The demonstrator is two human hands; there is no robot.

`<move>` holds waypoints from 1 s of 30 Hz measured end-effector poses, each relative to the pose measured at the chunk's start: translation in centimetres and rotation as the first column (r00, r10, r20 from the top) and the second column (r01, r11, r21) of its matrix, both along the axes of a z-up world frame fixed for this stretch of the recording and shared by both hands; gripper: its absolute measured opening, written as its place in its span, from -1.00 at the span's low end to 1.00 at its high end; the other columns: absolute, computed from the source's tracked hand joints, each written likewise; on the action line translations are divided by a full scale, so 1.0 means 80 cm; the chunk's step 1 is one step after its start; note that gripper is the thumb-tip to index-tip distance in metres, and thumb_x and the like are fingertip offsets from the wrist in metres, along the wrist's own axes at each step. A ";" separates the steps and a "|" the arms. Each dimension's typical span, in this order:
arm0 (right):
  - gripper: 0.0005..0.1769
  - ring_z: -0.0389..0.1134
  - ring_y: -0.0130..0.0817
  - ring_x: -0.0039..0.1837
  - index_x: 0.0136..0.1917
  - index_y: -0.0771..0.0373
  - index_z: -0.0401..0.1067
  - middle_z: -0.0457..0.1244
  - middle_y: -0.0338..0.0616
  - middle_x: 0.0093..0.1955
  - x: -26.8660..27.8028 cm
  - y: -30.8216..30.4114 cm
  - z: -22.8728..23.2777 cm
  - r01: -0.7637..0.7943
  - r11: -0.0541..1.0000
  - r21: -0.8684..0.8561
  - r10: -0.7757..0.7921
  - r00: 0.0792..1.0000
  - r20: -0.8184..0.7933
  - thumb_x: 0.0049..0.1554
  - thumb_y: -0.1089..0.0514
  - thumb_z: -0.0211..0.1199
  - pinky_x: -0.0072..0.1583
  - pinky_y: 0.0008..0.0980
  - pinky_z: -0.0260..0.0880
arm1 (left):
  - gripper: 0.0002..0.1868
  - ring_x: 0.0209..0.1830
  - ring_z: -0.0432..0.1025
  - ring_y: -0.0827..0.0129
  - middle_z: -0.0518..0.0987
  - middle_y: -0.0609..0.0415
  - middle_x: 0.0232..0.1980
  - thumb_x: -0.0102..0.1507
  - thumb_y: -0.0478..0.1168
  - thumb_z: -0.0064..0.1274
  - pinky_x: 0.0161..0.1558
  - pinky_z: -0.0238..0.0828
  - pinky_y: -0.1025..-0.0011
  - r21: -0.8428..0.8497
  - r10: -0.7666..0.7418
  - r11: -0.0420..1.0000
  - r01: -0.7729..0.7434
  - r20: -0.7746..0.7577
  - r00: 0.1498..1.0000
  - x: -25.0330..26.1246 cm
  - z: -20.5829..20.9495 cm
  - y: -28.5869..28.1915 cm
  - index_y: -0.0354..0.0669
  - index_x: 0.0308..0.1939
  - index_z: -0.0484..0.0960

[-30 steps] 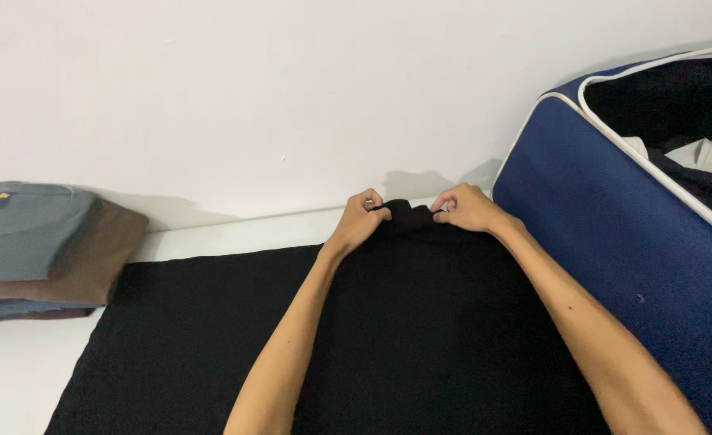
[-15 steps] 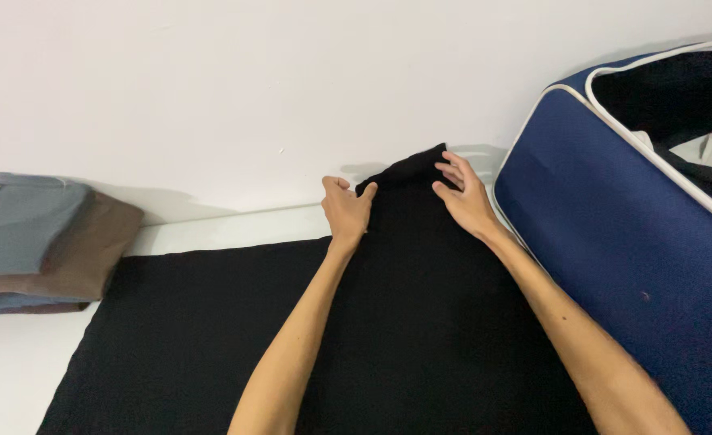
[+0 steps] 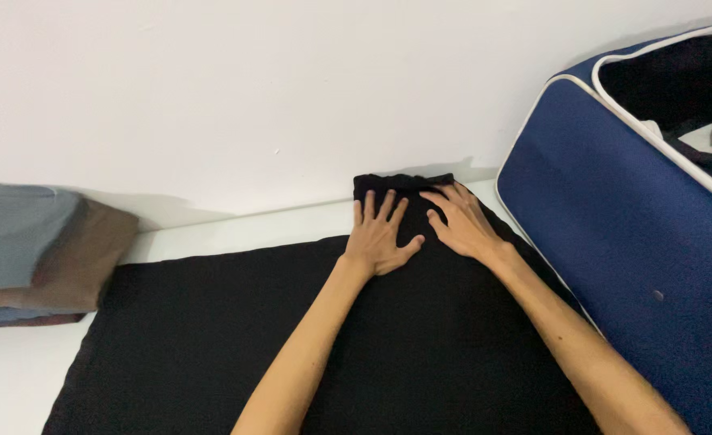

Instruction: The person removes a black t-shirt from a blue suitcase and places it on a white surface. They then fold the t-shirt by hand, smoothing it out and folding it into a compact rectangle.

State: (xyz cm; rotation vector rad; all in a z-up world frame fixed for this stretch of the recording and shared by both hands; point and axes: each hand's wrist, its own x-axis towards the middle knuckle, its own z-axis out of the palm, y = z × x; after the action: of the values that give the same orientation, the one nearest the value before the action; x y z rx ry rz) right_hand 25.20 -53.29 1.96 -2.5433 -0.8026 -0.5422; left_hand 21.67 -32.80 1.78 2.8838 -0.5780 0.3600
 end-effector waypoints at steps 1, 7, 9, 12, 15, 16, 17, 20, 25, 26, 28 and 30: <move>-0.51 0.02 0.24 0.49 0.32 0.31 0.44 0.15 0.25 0.40 0.001 0.000 -0.001 0.043 0.998 -0.055 -0.045 0.998 -0.041 0.15 0.10 0.17 0.42 0.20 -0.02 | -0.01 0.61 -0.34 -0.25 -0.08 -0.18 0.62 0.23 0.47 -0.30 0.49 -0.49 -0.18 0.000 0.050 0.999 -0.050 -0.094 0.994 0.000 -0.001 0.001 -0.06 0.56 0.08; -0.47 -0.06 0.15 0.60 0.28 0.32 0.46 0.06 0.25 0.52 0.011 0.002 -0.003 0.143 0.976 -0.164 -0.163 0.980 -0.115 0.19 -0.06 0.12 0.55 0.16 -0.15 | -0.10 0.63 -0.38 -0.17 -0.09 -0.09 0.64 0.27 0.41 -0.43 0.43 -0.61 -0.40 -0.026 0.116 0.992 -0.121 -0.141 0.983 0.015 -0.006 -0.009 0.05 0.58 0.02; -0.48 -0.12 0.16 0.62 0.24 0.34 0.47 0.04 0.27 0.54 0.016 -0.004 -0.005 0.138 0.980 -0.143 -0.157 0.978 -0.137 0.18 -0.06 0.13 0.54 0.17 -0.18 | -0.14 0.64 -0.33 -0.15 -0.01 -0.11 0.61 0.29 0.38 -0.39 0.43 -0.59 -0.40 -0.059 0.125 0.989 -0.134 -0.131 0.983 0.012 -0.011 -0.007 0.00 0.55 0.11; -0.52 -0.14 0.23 0.61 0.20 0.32 0.51 0.04 0.33 0.50 0.026 -0.013 -0.008 0.128 0.979 -0.161 -0.158 0.970 -0.185 0.24 -0.09 0.13 0.51 0.19 -0.21 | -0.23 0.64 -0.21 -0.16 0.13 -0.12 0.59 0.37 0.29 -0.33 0.48 -0.49 -0.42 -0.048 0.150 0.987 -0.151 -0.023 0.988 0.006 -0.014 -0.004 -0.12 0.51 0.27; -0.58 -0.02 0.29 0.56 0.22 0.33 0.51 0.18 0.16 0.48 0.025 -0.036 -0.003 0.141 0.990 0.004 -0.140 0.985 -0.099 0.22 0.02 0.13 0.48 0.13 -0.04 | -0.29 0.65 -0.12 -0.13 0.20 -0.14 0.57 0.41 0.22 -0.27 0.49 -0.38 -0.42 -0.093 0.125 0.988 -0.119 0.062 0.990 -0.011 -0.018 0.009 -0.20 0.45 0.39; -0.58 0.07 0.24 0.52 0.23 0.30 0.50 0.21 0.15 0.46 0.019 -0.041 -0.002 0.163 0.985 0.065 -0.154 0.980 -0.126 0.22 0.04 0.11 0.48 0.08 0.04 | -0.30 0.65 -0.10 -0.11 0.21 -0.14 0.57 0.41 0.20 -0.25 0.49 -0.35 -0.42 -0.121 0.108 0.988 -0.098 0.081 0.991 -0.019 -0.017 0.016 -0.22 0.43 0.41; -0.59 0.15 0.19 0.49 0.25 0.28 0.50 0.23 0.13 0.43 0.010 -0.048 0.000 0.186 0.974 0.126 -0.167 0.975 -0.150 0.22 0.06 0.10 0.47 0.03 0.11 | -0.30 0.64 -0.14 -0.11 0.18 -0.14 0.57 0.39 0.21 -0.24 0.45 -0.39 -0.45 -0.107 0.103 0.990 -0.095 0.071 0.992 -0.026 -0.013 0.024 -0.20 0.43 0.40; -0.61 0.23 0.09 0.47 0.25 0.26 0.49 0.28 0.07 0.39 -0.029 -0.046 -0.002 0.240 0.951 0.194 -0.218 0.968 -0.126 0.25 0.07 0.07 0.51 -0.02 0.19 | -0.29 0.62 -0.25 -0.13 0.10 -0.13 0.59 0.35 0.24 -0.22 0.39 -0.49 -0.49 -0.094 0.060 0.994 -0.056 0.044 0.997 -0.063 -0.004 0.055 -0.15 0.41 0.38; -0.55 -0.02 0.15 0.58 0.26 0.28 0.47 0.15 0.12 0.47 -0.102 0.004 -0.003 0.240 0.968 -0.078 -0.237 0.970 0.046 0.23 -0.04 0.14 0.51 0.29 -0.08 | -0.26 0.65 -0.40 -0.08 0.04 0.02 0.64 0.31 0.30 -0.21 0.41 -0.61 -0.43 -0.036 -0.003 0.999 0.003 0.017 1.000 -0.145 0.020 0.134 -0.04 0.43 0.35; -0.51 -0.07 0.16 0.60 0.29 0.27 0.45 0.11 0.11 0.50 -0.117 0.014 -0.003 0.233 0.964 -0.127 -0.230 0.972 0.039 0.25 -0.08 0.12 0.51 0.34 -0.13 | -0.24 0.66 -0.40 -0.05 0.03 0.07 0.64 0.30 0.33 -0.22 0.43 -0.62 -0.40 -0.019 0.064 0.998 -0.066 -0.076 0.995 -0.169 0.016 0.155 0.00 0.45 0.32; -0.43 -0.17 0.18 0.63 0.37 0.24 0.38 0.02 0.10 0.57 -0.135 0.041 0.010 0.196 0.962 -0.190 -0.207 0.978 -0.039 0.26 -0.16 0.06 0.52 0.40 -0.23 | -0.20 0.67 -0.41 0.02 0.00 0.16 0.63 0.28 0.38 -0.23 0.47 -0.64 -0.35 0.029 0.198 0.980 -0.197 -0.224 0.954 -0.202 0.018 0.206 0.07 0.48 0.27; -0.33 -0.26 0.20 0.65 0.47 0.18 0.27 -0.08 0.11 0.61 -0.158 0.071 0.024 0.136 0.963 -0.233 -0.186 0.960 -0.209 0.27 -0.26 -0.02 0.51 0.41 -0.32 | -0.17 0.66 -0.39 0.00 0.00 0.17 0.63 0.27 0.41 -0.24 0.51 -0.59 -0.24 -0.078 0.244 0.957 -0.279 -0.298 0.923 -0.236 0.015 0.274 0.13 0.51 0.24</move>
State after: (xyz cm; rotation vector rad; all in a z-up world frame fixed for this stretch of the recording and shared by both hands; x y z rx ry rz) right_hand 12.54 -47.62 3.87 -2.8239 -0.6015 -0.2100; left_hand 2.80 -10.89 2.99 2.8241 -0.1163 0.0069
